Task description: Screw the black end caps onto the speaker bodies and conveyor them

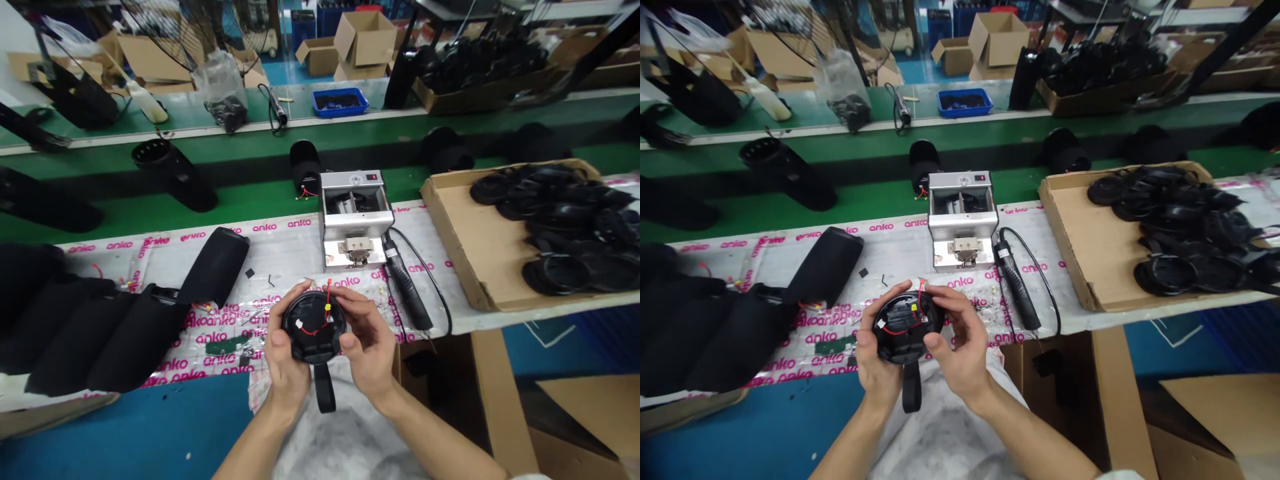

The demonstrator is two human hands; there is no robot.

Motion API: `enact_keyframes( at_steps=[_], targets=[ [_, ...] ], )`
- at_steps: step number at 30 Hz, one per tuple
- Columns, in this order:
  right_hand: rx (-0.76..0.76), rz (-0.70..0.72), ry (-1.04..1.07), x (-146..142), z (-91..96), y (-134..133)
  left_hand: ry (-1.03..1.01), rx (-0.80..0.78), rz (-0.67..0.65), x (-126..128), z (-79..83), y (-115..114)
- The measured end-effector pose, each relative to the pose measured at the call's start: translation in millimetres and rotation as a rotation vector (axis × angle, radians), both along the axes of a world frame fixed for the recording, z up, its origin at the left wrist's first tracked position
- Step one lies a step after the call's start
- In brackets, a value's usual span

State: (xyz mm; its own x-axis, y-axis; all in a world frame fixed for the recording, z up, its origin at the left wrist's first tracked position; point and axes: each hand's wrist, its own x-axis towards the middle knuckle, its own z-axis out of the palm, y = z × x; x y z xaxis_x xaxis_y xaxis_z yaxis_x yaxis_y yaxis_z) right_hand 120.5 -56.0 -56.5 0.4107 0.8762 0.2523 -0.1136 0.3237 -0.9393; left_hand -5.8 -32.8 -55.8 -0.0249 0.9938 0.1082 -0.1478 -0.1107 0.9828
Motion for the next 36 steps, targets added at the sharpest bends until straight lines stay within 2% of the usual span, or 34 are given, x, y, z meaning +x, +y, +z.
enact_keyframes(
  at_steps=[2, 5, 9, 11, 15, 20, 23, 26, 29, 32, 36],
  targets=[
    [0.013, -0.006, -0.056, 2.1, 0.8, -3.8, 0.023, 0.027, 0.020, 1.5, 1.8, 1.8],
    [-0.011, -0.003, -0.118, -0.3, 7.1, -12.7, 0.074, 0.011, -0.037, 0.2, 6.2, 5.3],
    [-0.109, 0.011, 0.061, -13.0, 16.1, -20.8, 0.112, -0.044, -0.105, -0.6, 10.8, 7.4],
    [-0.124, 0.009, 0.159, -17.8, 17.8, -20.4, 0.066, -0.028, -0.063, 1.0, 11.0, 6.9],
    [-0.103, -0.010, 0.191, -18.7, 18.0, -15.2, 0.012, 0.042, 0.097, 5.1, 8.3, 0.3],
    [-0.105, 0.023, 0.224, -13.4, 23.2, -13.2, 0.072, 0.015, 0.156, 9.1, 12.3, -13.1],
    [-0.117, 0.061, 0.265, -8.6, 25.9, -11.7, 0.014, -0.020, 0.057, 1.2, 18.1, -9.7],
    [-0.122, 0.055, 0.266, -3.8, 25.3, -9.2, -0.005, 0.002, -0.228, -24.0, 18.6, 5.4],
    [-0.117, 0.079, 0.266, -2.0, 24.1, -7.8, 0.104, 0.101, -0.464, -56.0, 10.9, 24.7],
    [-0.110, 0.107, 0.282, -2.2, 24.6, -8.4, 0.241, 0.206, -0.471, -75.9, -0.1, 40.1],
    [-0.152, 0.106, 0.268, 0.2, 25.6, -10.4, 0.321, 0.326, -0.437, -79.5, -2.2, 51.3]
  ],
)
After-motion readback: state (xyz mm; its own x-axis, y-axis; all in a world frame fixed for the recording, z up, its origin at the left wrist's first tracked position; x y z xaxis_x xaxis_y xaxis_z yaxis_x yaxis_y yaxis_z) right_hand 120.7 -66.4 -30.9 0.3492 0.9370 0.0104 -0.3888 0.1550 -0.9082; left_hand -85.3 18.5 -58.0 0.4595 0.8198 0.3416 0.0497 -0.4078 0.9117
